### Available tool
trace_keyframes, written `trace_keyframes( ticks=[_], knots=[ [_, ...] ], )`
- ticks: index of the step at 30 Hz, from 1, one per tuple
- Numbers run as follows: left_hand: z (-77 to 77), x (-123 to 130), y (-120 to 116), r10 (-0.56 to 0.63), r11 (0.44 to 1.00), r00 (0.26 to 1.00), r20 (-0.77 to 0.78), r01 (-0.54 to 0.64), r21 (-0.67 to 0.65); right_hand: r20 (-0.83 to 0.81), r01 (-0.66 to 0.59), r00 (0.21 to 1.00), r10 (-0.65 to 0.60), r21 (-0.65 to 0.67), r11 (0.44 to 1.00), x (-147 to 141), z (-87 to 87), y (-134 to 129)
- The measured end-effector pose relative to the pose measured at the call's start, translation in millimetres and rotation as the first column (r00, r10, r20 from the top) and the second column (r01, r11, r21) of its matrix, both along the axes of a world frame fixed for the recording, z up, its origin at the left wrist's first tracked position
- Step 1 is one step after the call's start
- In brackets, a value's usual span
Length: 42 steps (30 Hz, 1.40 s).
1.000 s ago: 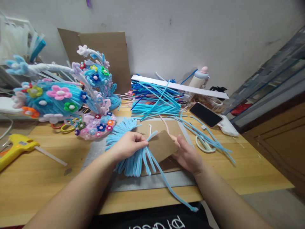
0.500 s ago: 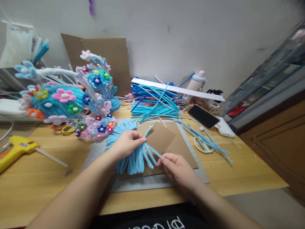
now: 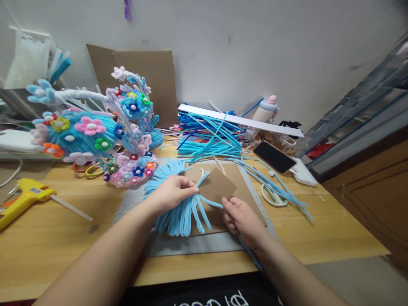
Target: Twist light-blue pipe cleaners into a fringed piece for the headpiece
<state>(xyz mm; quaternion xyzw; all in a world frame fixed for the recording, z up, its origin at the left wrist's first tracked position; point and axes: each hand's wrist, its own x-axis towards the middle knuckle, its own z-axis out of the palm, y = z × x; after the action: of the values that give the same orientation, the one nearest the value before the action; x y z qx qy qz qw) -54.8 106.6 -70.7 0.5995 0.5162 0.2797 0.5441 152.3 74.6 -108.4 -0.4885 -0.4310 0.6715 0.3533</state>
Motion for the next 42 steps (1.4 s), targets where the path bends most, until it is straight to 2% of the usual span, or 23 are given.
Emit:
trace_keyframes(
  ticks=[4,6,9,17,27,35,42],
  knots=[
    [-0.4,-3,2,-0.028,0.999,1.000,0.005,0.028,-0.025,-0.018,0.064,0.998,-0.064,0.038,0.997,0,-3.8,-2],
    [-0.2,-3,2,-0.050,0.998,0.997,0.062,0.053,-0.034,-0.032,0.097,0.995,-0.096,0.045,0.994,0,-4.4,-2],
    [-0.7,-2,4,-0.017,0.999,0.991,0.131,0.023,-0.046,-0.029,0.122,0.992,-0.120,0.072,0.990,1,-4.4,-3],
    [-2.7,-4,5,0.043,0.998,0.994,0.105,-0.037,-0.051,-0.003,0.134,0.991,-0.134,0.095,0.986,1,-5.3,-5],
    [2.3,-2,4,0.101,0.994,0.995,-0.008,-0.101,-0.045,0.065,0.104,0.991,-0.115,0.155,0.983,-1,-6.6,-9],
    [-0.5,-4,6,0.054,0.998,0.998,-0.028,-0.054,-0.016,0.057,0.070,0.995,-0.079,0.150,0.986,-1,-9.0,-12],
    [-6.0,-3,6,-0.038,0.999,0.996,0.076,0.040,-0.025,0.085,0.061,0.994,-0.075,0.158,0.986,-2,-11.3,-14]
  ],
)
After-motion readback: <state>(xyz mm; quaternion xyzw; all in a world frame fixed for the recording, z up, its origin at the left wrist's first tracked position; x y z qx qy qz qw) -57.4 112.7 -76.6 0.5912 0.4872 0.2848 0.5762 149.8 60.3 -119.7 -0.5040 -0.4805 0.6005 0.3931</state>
